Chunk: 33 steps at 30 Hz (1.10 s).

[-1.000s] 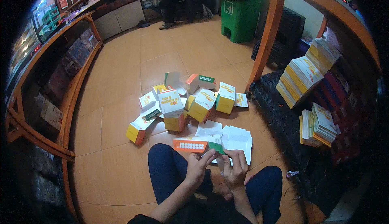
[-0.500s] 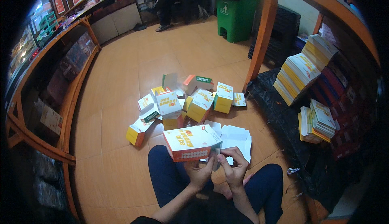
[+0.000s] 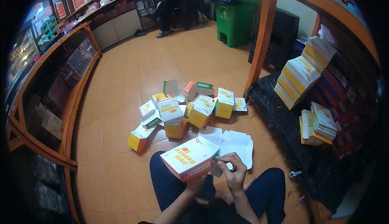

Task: The person sits on the floor and assembles small cardboard boxes by folding flat sheets and inserting blister packs. They handle multiple boxes one at a time, folding the flaps and placing the finished boxes on the floor.

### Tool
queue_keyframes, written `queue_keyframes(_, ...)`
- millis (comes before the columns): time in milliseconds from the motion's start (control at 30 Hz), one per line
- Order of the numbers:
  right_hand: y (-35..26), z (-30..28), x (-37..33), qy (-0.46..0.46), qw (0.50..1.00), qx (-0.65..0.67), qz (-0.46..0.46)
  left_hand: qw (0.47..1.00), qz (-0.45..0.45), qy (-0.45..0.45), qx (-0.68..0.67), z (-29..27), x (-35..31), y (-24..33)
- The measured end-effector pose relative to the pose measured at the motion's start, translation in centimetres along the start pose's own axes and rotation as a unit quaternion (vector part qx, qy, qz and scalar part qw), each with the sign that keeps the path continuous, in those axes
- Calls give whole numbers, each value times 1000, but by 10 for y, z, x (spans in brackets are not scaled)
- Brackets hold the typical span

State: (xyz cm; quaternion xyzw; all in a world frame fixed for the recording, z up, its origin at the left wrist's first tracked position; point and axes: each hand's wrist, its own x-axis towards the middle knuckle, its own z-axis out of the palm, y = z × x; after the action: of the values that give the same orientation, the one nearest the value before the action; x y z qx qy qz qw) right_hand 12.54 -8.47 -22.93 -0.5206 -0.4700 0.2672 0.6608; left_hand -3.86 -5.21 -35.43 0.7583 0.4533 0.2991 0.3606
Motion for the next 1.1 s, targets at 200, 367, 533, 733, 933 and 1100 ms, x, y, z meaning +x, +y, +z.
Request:
queue_keyframes(200,7,10,-11,-81,941,-311,-107,996,-6,18,82,35,-16,-30)
queue_keyframes(367,18,9,-14,-134,937,-309,-90,988,127,61,67,45,-7,-20)
queue_keyframes(533,27,-33,-4,-223,942,-239,76,983,169,-72,-27,5,7,38)
queue_keyframes(733,54,-24,-19,-143,981,-54,121,948,209,-233,62,-32,15,50)
queue_keyframes(933,56,-4,-30,-32,995,-46,79,952,297,23,-70,-10,8,17)
queue_keyframes(1100,56,9,-34,32,996,-48,72,980,194,35,-12,-2,9,17)
